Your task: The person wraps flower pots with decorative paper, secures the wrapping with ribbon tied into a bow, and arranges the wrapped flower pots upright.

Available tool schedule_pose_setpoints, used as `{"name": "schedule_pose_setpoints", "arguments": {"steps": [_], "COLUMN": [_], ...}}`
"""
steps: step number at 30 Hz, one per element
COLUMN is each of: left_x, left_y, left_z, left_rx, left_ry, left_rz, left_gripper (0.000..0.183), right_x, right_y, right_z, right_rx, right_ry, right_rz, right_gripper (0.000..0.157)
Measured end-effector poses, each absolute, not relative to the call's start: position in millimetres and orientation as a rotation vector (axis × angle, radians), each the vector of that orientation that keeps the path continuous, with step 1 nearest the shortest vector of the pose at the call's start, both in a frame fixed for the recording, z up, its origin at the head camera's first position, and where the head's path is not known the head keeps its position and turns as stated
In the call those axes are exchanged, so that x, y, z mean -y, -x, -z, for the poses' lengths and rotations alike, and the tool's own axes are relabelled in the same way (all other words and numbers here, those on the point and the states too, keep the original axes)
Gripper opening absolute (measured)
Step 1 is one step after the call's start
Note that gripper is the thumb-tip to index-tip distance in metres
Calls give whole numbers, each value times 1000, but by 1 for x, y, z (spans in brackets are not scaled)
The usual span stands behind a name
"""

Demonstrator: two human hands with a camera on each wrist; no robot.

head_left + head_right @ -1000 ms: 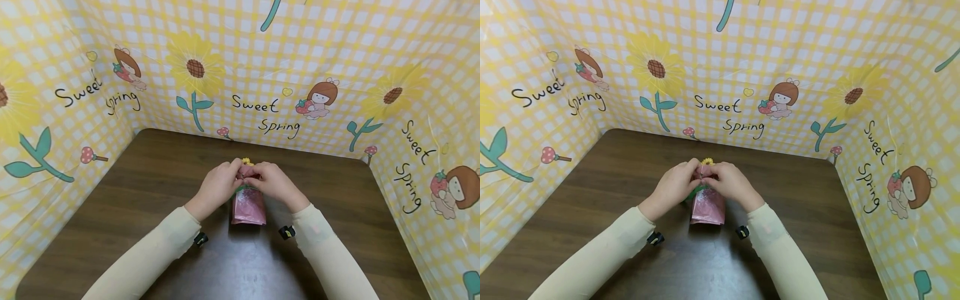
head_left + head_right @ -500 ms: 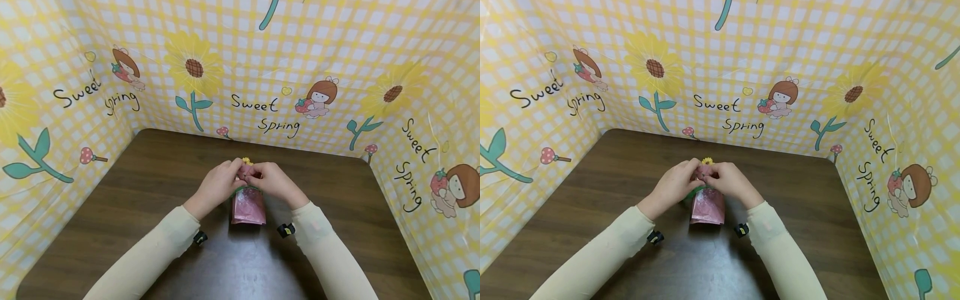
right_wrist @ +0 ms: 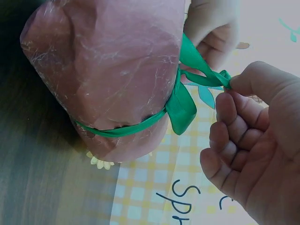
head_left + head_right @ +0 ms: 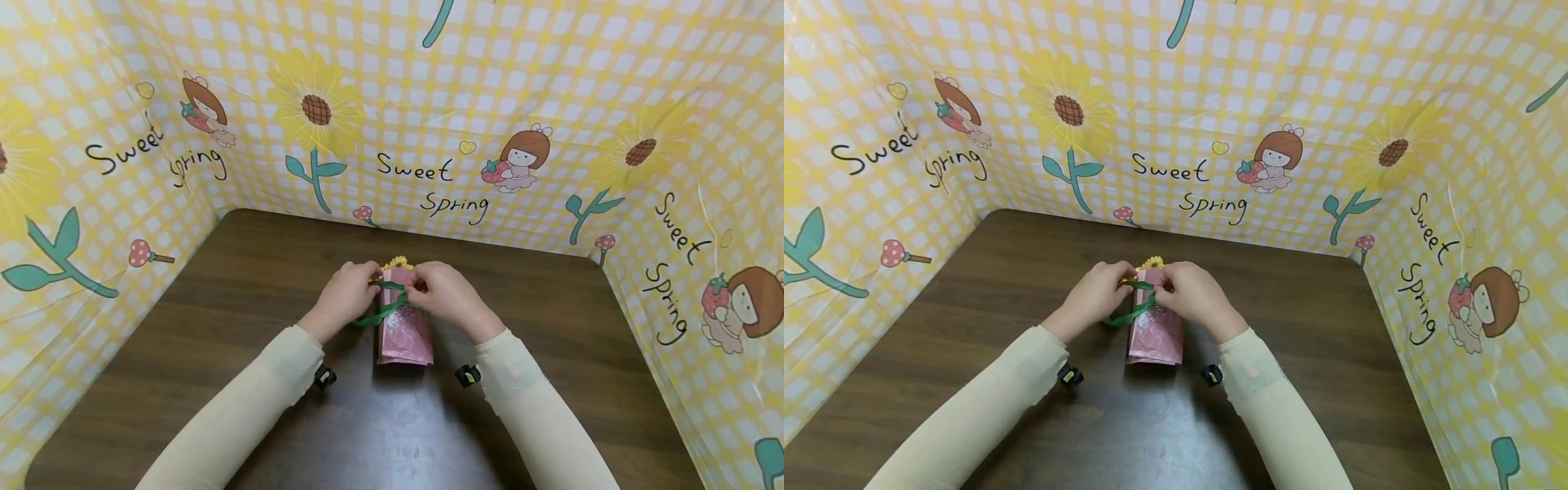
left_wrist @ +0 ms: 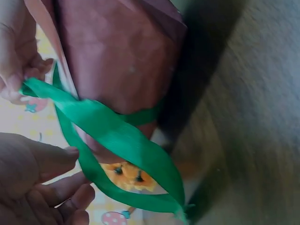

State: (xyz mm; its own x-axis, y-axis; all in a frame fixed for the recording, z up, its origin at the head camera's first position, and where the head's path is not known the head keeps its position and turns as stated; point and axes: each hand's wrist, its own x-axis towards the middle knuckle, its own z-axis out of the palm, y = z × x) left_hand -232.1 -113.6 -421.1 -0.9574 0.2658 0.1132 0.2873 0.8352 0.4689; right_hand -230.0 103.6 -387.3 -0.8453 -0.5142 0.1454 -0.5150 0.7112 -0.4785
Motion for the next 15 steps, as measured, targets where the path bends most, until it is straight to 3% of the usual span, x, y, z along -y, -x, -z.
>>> {"name": "schedule_pose_setpoints", "arguments": {"steps": [8, 15], "left_x": [124, 133], "left_y": [239, 232], "left_z": [427, 401], "left_rx": [2974, 2927], "left_ry": [399, 468], "left_rz": [892, 1193], "left_gripper": [20, 18], "right_x": [-102, -102], "right_y": [231, 233], "right_z": [388, 386], "right_rx": [2912, 2904], "right_ry": [-869, -853], "right_rz": [-756, -694], "right_gripper": [9, 10]}}
